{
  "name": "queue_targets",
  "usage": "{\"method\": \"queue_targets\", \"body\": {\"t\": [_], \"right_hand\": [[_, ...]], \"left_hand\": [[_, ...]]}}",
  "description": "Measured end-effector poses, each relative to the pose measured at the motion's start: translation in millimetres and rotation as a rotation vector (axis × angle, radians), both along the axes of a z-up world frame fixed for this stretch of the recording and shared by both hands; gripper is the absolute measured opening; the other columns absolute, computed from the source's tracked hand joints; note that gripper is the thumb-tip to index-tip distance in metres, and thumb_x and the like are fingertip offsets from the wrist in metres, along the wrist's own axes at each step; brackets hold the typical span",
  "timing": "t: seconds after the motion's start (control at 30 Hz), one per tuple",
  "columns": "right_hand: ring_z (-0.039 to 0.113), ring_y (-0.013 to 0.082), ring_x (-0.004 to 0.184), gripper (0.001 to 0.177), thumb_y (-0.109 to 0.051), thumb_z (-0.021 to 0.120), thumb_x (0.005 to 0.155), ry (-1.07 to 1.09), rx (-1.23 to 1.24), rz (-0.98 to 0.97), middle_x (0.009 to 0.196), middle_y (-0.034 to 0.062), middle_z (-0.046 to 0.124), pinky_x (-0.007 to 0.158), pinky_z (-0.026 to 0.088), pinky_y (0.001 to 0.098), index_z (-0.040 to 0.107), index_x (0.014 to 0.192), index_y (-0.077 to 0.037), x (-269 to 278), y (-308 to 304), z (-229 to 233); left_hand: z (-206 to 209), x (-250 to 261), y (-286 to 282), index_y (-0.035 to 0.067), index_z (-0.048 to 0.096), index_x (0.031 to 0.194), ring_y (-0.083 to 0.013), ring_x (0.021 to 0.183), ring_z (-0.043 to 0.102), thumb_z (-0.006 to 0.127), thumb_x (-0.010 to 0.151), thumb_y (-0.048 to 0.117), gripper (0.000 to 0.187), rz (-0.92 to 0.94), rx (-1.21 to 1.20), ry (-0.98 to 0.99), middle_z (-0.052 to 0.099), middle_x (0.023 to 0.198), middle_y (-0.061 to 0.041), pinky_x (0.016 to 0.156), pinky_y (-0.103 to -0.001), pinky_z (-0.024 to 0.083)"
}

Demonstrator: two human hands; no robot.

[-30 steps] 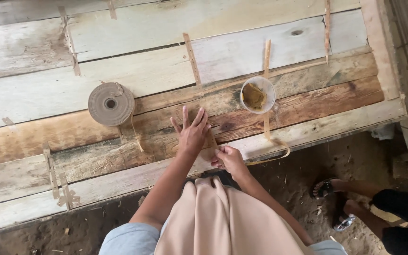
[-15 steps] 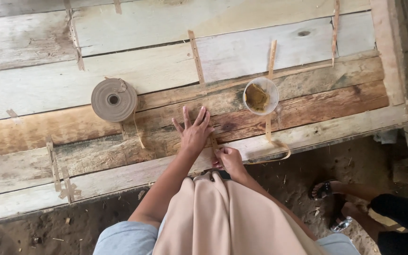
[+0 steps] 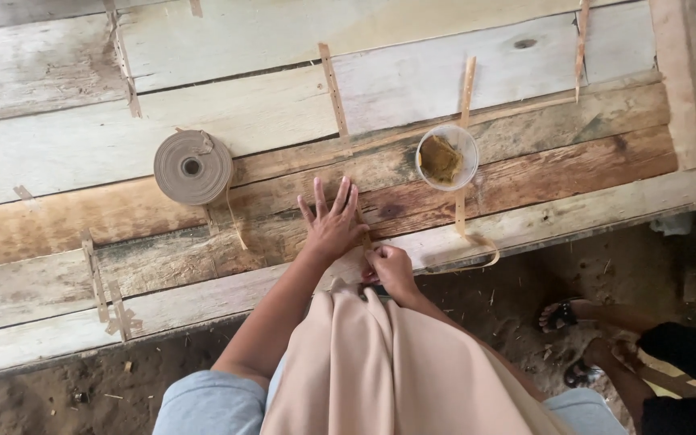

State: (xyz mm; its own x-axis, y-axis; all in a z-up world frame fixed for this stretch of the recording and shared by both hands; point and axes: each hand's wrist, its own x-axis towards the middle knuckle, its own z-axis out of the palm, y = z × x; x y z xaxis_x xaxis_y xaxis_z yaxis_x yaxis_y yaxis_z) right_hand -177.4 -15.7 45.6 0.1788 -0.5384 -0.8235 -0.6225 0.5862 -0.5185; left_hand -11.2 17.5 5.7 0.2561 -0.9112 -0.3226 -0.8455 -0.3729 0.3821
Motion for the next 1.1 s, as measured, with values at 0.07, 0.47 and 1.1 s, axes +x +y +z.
{"method": "queue_targets", "body": {"t": [0.07,0.47,1.1], "right_hand": [[0.075,0.0319,0.064,0.026,-0.027,0.069,0.086,0.011,-0.017,0.022,0.07,0.0249,0.071,0.06,0.065,0.0396,0.071,0.078,-0.003,0.2,-0.3,2.7],[0.075,0.0313,0.064,0.031,-0.031,0.067,0.085,0.023,-0.026,0.031,0.071,0.0252,0.072,0.061,0.065,0.0401,0.073,0.085,0.0,0.2,-1.8,6.5],[0.078,0.0266,0.068,0.027,-0.026,0.067,0.087,0.075,-0.014,0.224,0.076,0.018,0.077,0.064,0.064,0.0348,0.074,0.092,-0.001,-19.6,-4.1,10.4]], "left_hand": [[5.9,-5.8,2.9,0.025,0.027,0.163,-0.0507,0.154,-0.006,0.055,0.089,0.067,0.09,0.026,-0.099,-0.052,0.014,0.172,-0.001,0.113,-0.082,0.0],[-2.8,-26.0,20.5,0.026,0.043,0.155,-0.0382,0.157,0.007,0.062,0.092,0.056,0.072,0.062,-0.217,-0.041,0.028,0.169,0.005,0.113,-0.081,0.004],[28.7,-13.5,17.9,0.018,0.023,0.163,-0.0469,0.155,-0.004,0.074,0.071,0.07,0.117,-0.081,-0.017,0.071,0.008,0.173,-0.004,0.115,-0.082,0.005]]}}
